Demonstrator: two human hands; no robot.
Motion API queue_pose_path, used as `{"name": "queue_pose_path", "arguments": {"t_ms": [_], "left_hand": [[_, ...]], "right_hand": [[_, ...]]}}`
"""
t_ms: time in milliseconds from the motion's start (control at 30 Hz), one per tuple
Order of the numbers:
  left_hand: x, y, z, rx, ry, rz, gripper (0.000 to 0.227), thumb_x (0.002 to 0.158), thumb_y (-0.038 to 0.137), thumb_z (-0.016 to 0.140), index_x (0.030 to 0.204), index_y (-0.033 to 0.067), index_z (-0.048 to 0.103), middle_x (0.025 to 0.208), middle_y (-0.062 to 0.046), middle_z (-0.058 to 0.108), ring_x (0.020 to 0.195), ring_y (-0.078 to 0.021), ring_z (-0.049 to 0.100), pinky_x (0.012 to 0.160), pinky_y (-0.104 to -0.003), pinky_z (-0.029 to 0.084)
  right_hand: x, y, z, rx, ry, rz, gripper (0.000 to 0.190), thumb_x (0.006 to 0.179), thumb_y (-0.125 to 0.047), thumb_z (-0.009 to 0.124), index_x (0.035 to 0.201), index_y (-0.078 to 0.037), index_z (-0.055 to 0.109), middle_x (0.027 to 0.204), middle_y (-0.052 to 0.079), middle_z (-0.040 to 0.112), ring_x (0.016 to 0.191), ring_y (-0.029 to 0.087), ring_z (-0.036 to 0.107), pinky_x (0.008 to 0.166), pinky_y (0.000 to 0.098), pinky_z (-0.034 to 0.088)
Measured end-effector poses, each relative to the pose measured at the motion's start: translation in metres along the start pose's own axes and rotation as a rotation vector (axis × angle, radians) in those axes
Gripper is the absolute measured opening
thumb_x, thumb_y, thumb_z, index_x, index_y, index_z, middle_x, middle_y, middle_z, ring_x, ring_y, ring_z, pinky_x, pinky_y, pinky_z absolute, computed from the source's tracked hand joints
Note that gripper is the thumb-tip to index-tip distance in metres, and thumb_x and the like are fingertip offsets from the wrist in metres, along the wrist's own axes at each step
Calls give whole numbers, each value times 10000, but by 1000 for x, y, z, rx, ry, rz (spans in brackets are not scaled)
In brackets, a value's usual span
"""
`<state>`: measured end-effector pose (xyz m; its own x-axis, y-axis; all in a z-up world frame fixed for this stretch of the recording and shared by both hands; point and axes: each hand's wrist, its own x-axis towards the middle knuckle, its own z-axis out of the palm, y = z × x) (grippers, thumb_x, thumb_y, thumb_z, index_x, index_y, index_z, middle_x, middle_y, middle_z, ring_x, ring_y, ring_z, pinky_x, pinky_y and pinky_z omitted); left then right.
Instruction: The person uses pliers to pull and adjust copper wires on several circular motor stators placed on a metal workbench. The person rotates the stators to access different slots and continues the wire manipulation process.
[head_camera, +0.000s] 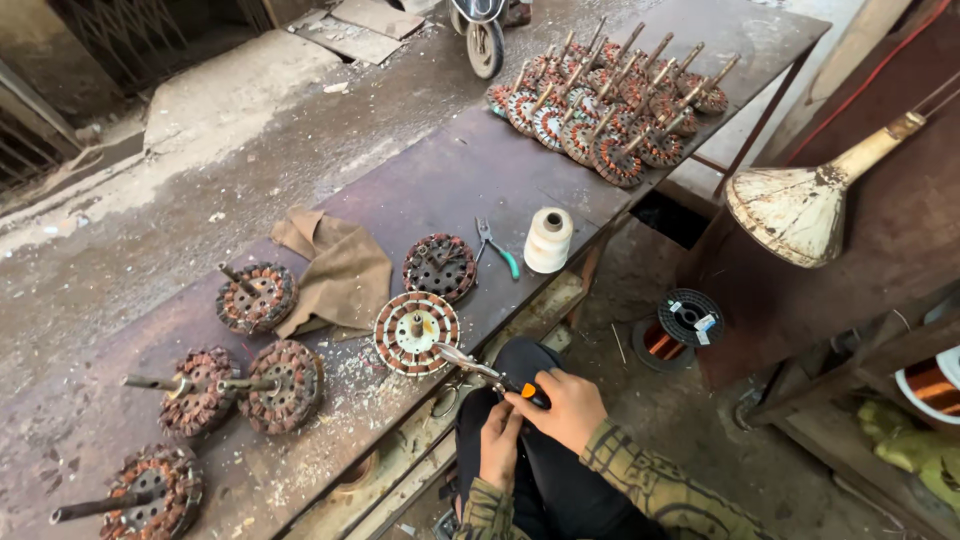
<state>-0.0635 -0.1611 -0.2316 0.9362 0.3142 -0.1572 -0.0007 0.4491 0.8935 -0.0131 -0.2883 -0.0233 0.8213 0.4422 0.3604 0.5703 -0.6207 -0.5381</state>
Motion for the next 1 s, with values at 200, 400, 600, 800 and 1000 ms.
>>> {"name": "queue_pose_path", "arguments": {"t_ms": [200, 400, 600, 800, 1000], "left_hand": [[-22, 43, 17, -253, 8, -74, 385, 985, 136, 573, 1329, -36, 592, 1222, -97, 695, 1137, -176, 652, 994, -311, 501], [-39, 47, 54, -674, 253, -412, 467, 998, 505, 414, 1168, 126, 628, 957, -76, 690, 809, -224, 638, 692, -350, 490], [-2, -7, 21, -631, 430, -277, 490, 1012, 574, 373, 1015, 148, 615, 700, -19, 584, 525, -151, 463, 464, -305, 338], [8, -22, 10, -593, 411, -203, 497, 1007, 588, 382, 1011, 154, 623, 703, 5, 603, 529, -130, 487, 474, -304, 377], [-1, 11, 25, -684, 386, -228, 490, 973, 601, 416, 1108, 176, 620, 840, -21, 653, 706, -187, 580, 618, -365, 457]], "right_hand": [[-25, 16, 3, 99, -150, 169, 550, 809, -566, 763, 778, -32, 635, 681, 194, 656, 683, 403, 682, 558, 481, 520], [-22, 29, 8, 478, -552, 407, 516, 835, -514, 797, 784, -26, 637, 605, 117, 685, 477, 189, 671, 458, 338, 508], [-8, 30, -9, 813, -693, 587, 487, 934, -519, 701, 812, -49, 662, 562, 18, 576, 402, 80, 488, 390, 237, 382], [-18, 27, 21, 778, -640, 506, 456, 735, -338, 924, 970, -84, 626, 806, -42, 697, 603, 47, 596, 497, 257, 465], [-25, 29, 41, 745, -807, 828, 522, 784, -193, 785, 1275, -172, 610, 772, 19, 555, 575, 130, 526, 496, 268, 412]]}}
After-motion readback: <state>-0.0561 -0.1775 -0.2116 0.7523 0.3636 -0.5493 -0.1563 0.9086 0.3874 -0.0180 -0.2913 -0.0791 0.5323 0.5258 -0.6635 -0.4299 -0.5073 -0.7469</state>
